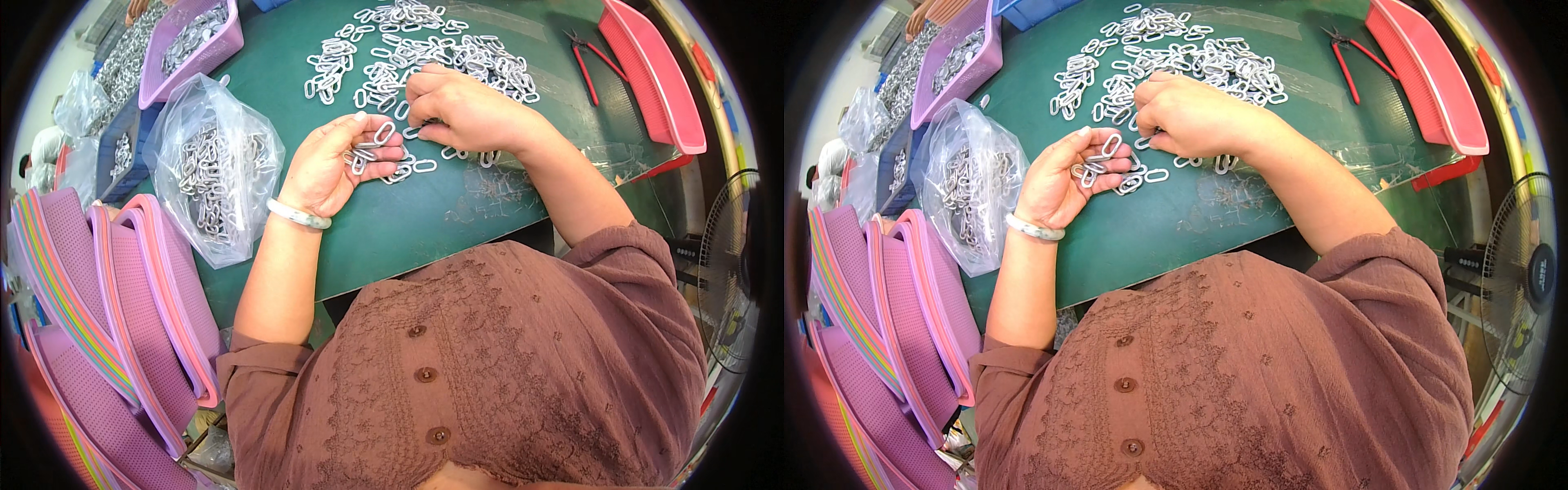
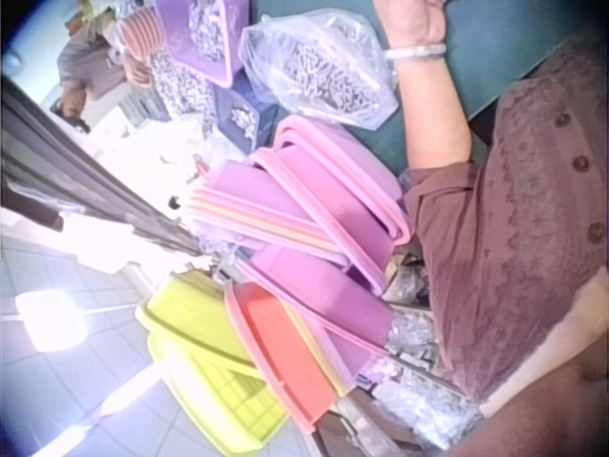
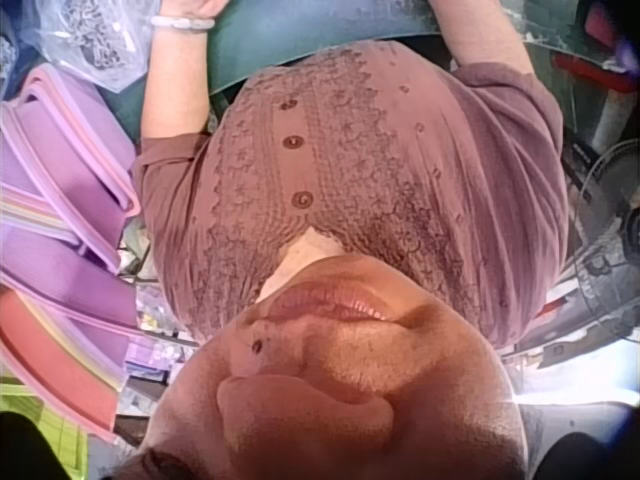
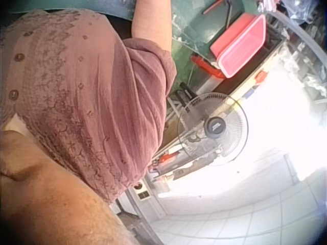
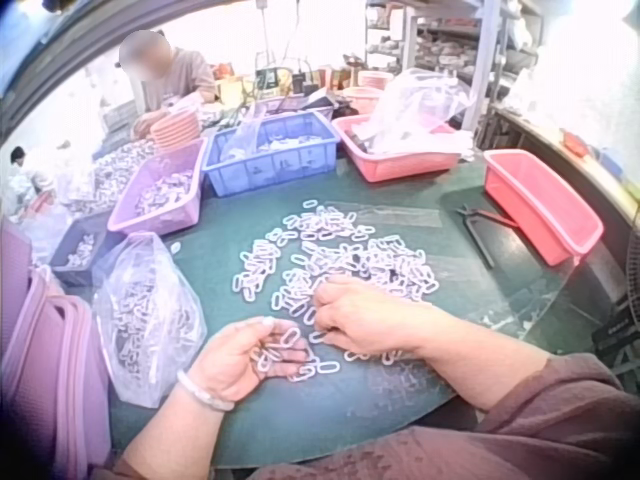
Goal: The person picks up individual white metal links from a pile on the workstation and manually hooks them together to form a continuous chain, occasionally setting aside a T-shaped component.
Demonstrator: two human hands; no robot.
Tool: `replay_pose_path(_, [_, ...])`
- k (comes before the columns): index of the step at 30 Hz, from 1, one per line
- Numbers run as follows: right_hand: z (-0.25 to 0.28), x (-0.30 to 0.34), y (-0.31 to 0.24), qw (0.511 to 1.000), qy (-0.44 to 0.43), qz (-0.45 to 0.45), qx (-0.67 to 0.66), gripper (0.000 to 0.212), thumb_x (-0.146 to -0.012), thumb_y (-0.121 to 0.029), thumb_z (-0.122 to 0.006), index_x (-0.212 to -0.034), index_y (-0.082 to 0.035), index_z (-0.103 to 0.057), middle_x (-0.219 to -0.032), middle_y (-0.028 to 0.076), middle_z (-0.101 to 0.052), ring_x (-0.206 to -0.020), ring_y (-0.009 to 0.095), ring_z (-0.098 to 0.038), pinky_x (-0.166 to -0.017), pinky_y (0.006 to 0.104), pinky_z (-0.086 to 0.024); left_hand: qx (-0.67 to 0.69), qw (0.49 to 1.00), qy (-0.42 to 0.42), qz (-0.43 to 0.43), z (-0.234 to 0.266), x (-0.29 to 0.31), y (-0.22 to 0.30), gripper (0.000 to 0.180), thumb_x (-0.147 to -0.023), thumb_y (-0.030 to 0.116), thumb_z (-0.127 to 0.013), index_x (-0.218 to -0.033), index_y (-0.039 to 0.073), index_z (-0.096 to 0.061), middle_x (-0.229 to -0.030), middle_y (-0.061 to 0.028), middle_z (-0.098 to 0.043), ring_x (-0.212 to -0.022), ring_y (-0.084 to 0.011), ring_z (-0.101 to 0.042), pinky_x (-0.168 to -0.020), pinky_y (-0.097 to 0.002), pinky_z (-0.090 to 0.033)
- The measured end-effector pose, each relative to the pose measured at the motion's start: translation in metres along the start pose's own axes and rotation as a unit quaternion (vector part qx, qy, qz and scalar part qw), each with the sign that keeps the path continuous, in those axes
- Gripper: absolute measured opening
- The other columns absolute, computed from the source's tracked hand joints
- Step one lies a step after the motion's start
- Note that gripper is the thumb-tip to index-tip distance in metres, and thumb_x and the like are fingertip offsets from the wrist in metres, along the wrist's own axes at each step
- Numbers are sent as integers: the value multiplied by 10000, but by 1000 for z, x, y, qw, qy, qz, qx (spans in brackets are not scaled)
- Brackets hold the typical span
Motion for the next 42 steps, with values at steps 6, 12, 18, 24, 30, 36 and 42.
replay_pose_path(6, [3,-2,2,989,20,-50,-134,96,-746,-73,-593,-748,19,-567,-790,80,-530,-778,225,-507,-695,320,-414,6,1000,2,-16,4,0,-1,234,-907,212,-455,-958,3,-547,-884,-131,-612,-778,-198,-623,-650,-294,-531])
replay_pose_path(12, [2,-9,-4,959,-26,-134,-249,102,-792,-72,-556,-782,29,-563,-791,80,-529,-724,200,-516,-658,295,-421,-22,1000,15,-10,-4,1,0,129,-887,158,-496,-911,40,-544,-854,-92,-619,-749,-166,-623,-620,-258,-523])
replay_pose_path(18, [3,-7,12,988,80,-106,-80,141,-726,-116,-618,-821,-11,-619,-820,103,-570,-804,256,-543,-722,335,-440,3,999,35,-26,5,0,0,84,-863,132,-518,-889,55,-540,-879,-119,-617,-780,-201,-624,-641,-275,-530])
replay_pose_path(24, [-2,-8,11,992,44,-101,54,132,-683,-107,-651,-797,-43,-630,-837,83,-557,-866,261,-512,-792,349,-411,108,992,16,-60,13,-1,2,83,-845,101,-500,-889,37,-531,-939,-174,-607,-860,-282,-614,-714,-340,-543])
replay_pose_path(30, [-3,-13,11,993,40,-78,80,111,-726,-157,-616,-758,-53,-637,-788,107,-564,-842,273,-523,-788,360,-418,87,995,13,-43,11,-2,4,201,-853,104,-491,-1031,15,-519,-879,-140,-607,-789,-239,-618,-666,-292,-536])
replay_pose_path(36, [-2,-17,10,984,25,-112,-137,153,-771,-150,-573,-814,-10,-620,-774,136,-577,-765,300,-549,-713,362,-441,-3,998,50,-34,3,-1,3,215,-879,133,-497,-1048,3,-513,-836,-93,-608,-730,-171,-616,-605,-262,-520])
replay_pose_path(42, [-5,-18,12,983,34,-129,-130,152,-755,-143,-597,-861,-37,-626,-804,118,-577,-820,286,-542,-760,365,-430,-26,997,62,-44,4,-2,0,106,-871,131,-516,-907,35,-543,-815,-88,-612,-705,-169,-618,-575,-255,-522])
Point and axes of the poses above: each hand's wrist, its own x-axis away from the middle knuckle, its own z-axis out of the back of the hand, y = z × x, the point moved 4 cm from there along -x, towards the middle knuckle
